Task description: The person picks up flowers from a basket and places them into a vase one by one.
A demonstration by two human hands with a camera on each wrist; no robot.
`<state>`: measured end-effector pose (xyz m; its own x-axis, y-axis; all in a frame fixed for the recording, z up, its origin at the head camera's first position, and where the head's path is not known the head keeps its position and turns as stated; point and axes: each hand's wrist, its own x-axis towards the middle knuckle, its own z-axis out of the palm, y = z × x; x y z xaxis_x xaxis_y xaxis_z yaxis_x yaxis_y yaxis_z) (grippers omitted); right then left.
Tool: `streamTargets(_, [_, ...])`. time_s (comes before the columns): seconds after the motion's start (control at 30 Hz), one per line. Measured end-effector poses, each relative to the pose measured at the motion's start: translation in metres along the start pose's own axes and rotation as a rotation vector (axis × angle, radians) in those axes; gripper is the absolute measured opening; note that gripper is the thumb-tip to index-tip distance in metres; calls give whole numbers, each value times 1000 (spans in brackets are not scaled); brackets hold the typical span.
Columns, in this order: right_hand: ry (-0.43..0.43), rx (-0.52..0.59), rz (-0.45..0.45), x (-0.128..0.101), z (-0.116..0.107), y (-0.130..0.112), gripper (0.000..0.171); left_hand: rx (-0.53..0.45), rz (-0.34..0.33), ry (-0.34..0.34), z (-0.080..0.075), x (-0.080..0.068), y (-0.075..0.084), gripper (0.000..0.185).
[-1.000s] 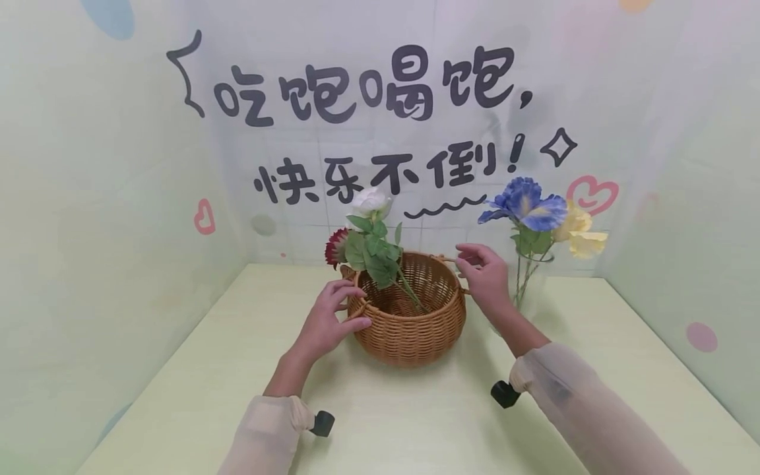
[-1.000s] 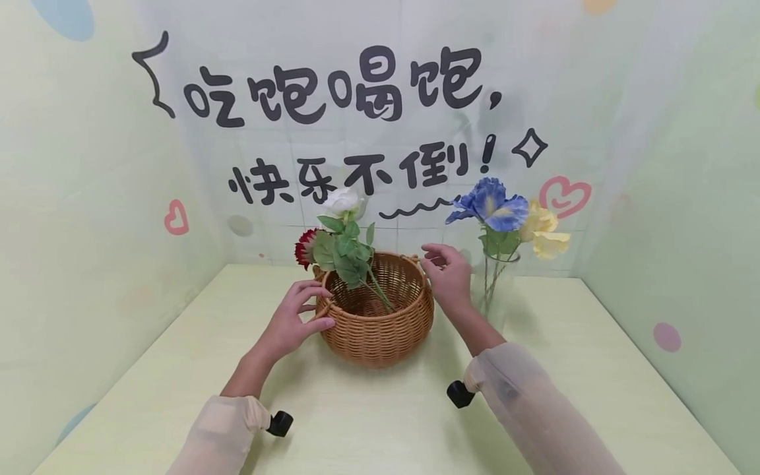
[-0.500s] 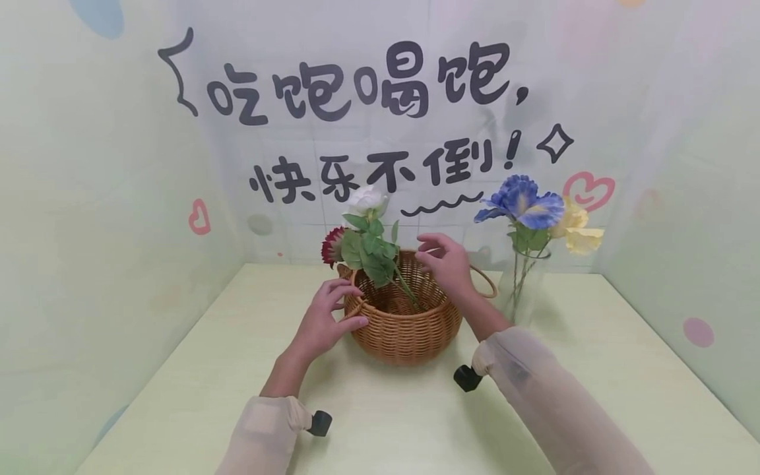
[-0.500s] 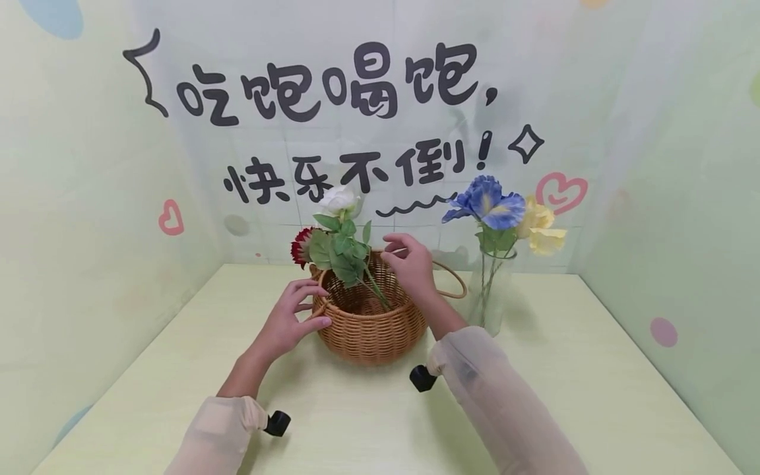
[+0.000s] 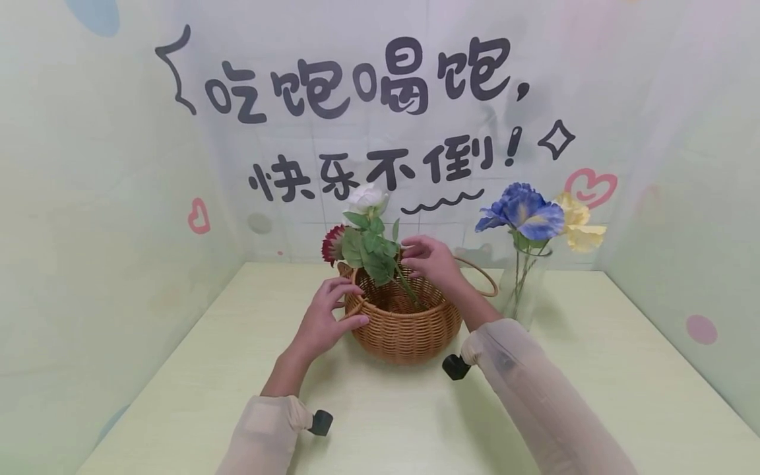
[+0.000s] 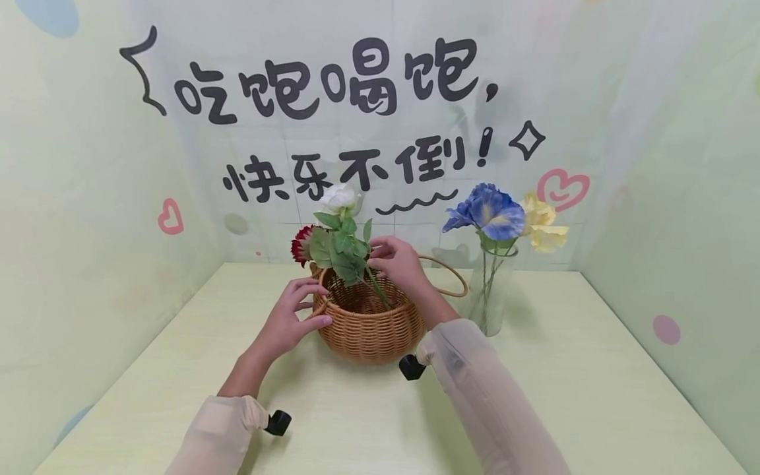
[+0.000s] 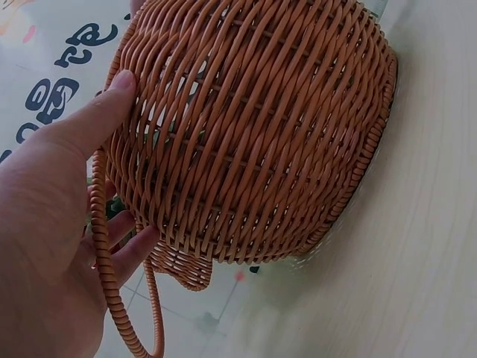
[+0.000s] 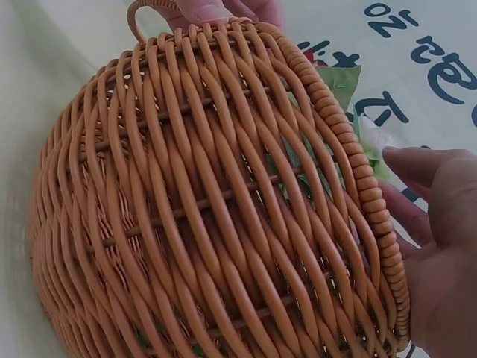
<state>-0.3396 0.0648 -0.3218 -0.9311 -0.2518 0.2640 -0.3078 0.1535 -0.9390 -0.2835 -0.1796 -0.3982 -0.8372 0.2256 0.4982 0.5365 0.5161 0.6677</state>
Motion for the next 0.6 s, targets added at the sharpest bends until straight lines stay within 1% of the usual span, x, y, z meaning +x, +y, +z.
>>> streamTargets(0.13, [-96, -47, 47, 2, 1, 2, 39, -3, 5, 3, 1, 0, 0, 44])
streamTargets(0.23, [-153, -90, 88, 2, 2, 3, 38, 0, 10, 2, 1, 0, 1, 43])
streamTargets(0.33, [-192, -128, 118, 2, 2, 4, 38, 3, 12, 1, 2, 0, 2, 43])
streamTargets(0.5, [-242, -192, 127, 3, 3, 4, 35, 8, 2, 2, 1, -1, 2, 43])
streamTargets(0.6, [-267, -213, 135, 3, 3, 3, 34, 9, 2, 2, 1, -1, 3, 43])
